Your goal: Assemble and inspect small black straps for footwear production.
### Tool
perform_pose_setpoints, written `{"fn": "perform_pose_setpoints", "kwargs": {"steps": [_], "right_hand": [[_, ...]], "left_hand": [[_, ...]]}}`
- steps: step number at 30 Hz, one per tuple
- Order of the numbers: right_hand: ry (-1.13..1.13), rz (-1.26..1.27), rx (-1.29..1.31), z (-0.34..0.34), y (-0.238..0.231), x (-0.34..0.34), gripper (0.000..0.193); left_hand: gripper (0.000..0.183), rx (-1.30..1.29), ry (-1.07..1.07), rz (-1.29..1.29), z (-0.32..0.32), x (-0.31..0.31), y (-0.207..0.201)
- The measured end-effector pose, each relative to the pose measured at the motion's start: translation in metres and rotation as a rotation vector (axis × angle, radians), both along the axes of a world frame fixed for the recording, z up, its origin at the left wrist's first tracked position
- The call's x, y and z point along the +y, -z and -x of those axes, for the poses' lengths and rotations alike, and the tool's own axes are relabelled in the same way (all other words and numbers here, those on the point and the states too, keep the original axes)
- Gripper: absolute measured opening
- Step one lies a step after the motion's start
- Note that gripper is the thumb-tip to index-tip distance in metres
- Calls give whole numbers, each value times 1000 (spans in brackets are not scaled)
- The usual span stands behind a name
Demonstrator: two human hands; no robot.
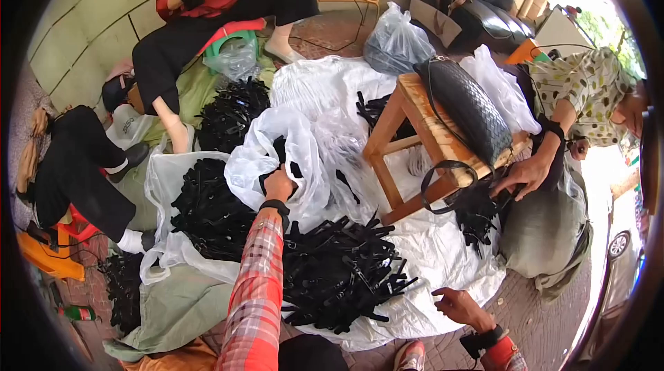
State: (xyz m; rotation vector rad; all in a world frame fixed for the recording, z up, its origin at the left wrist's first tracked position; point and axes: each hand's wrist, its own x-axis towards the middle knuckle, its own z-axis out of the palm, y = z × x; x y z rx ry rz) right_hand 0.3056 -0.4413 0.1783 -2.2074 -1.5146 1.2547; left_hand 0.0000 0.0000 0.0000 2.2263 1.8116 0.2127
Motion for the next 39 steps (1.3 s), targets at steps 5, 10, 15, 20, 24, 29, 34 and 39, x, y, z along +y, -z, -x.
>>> {"fn": "perform_pose_setpoints", "kwargs": {"steps": [5, 10, 15, 20, 24, 29, 34, 39], "right_hand": [[2, -27, 8, -14, -6, 7, 29], [-84, -22, 9, -8, 1, 5, 28], [-83, -74, 67, 2, 3, 29, 28], [-126, -83, 64, 13, 7, 45, 29], [-209, -166, 119, 34, 4, 62, 27], [-249, -217, 193, 35, 26, 72, 28], [-301, -281, 147, 36, 25, 82, 26], [-293, -838, 45, 66, -31, 122, 29]], "left_hand": [[23, 51, 135, -58, 4, -5, 14], [19, 45, 216, -183, 13, -14, -11], [18, 10, 36, -200, 24, -22, -65], [25, -170, -177, -176, 18, -21, -107], [14, -447, -305, -229, 45, -22, -104], [10, -1575, -308, 348, 53, -36, -102], [19, -1756, -256, 828, 28, -82, -141], [37, -1540, 92, 902, 4, -176, -215]]}}
